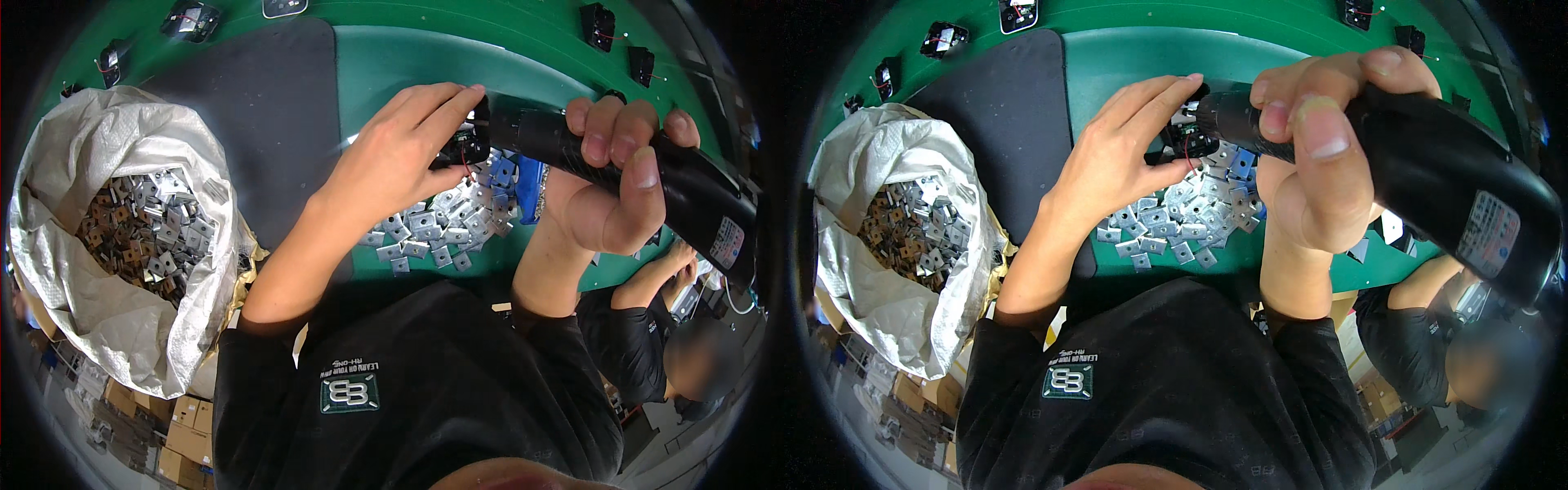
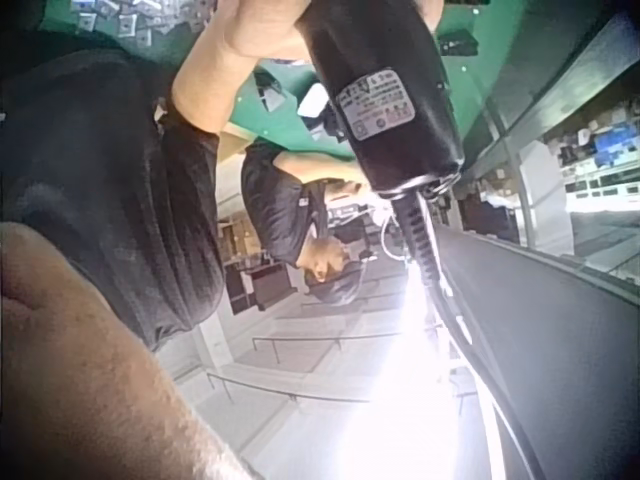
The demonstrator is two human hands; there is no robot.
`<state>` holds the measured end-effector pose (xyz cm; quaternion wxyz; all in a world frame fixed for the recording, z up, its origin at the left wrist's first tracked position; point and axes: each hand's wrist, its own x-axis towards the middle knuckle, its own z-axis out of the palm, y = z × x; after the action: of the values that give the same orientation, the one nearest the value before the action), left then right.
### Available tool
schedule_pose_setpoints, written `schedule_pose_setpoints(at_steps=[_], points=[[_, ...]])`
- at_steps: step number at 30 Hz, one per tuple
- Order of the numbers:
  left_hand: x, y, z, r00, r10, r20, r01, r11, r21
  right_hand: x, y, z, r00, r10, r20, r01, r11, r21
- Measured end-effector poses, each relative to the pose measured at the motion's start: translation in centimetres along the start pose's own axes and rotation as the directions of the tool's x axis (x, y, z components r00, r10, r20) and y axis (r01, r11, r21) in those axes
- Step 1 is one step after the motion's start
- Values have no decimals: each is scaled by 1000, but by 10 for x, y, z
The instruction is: Manually assemble electronic device housings using an electric screwdriver.
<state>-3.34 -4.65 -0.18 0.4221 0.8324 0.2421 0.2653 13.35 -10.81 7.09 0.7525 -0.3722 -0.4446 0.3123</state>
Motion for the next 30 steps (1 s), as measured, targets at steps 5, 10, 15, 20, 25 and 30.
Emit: schedule_pose_setpoints(at_steps=[5, 10, 15, 20, 25, 30], points=[[8, 0, -5, 999, -26, 24, 26, 1000, 0, 1, -2, 1, 994, 28, 101, -27, 1000, -15], [-3, -13, -6, 999, 39, 4, -39, 999, -2, -5, 18, 14, 997, -60, -49, 61, 998, 21], [0, -5, 15, 996, 84, -29, -85, 995, -44, -8, 11, -16, 988, -83, 134, 84, 996, -4], [-1, -2, 1, 991, 106, -82, -106, 994, 4, -6, 1, -10, 991, -43, 124, 41, 999, 14], [22, -3, 8, 985, 162, -62, -151, 975, 163, -3, -51, -63, 981, -161, -105, 176, 973, 150], [81, -17, 35, 992, 101, -75, -78, 963, 258, -5, -63, -123, 970, -165, -179, 138, 978, -155]])
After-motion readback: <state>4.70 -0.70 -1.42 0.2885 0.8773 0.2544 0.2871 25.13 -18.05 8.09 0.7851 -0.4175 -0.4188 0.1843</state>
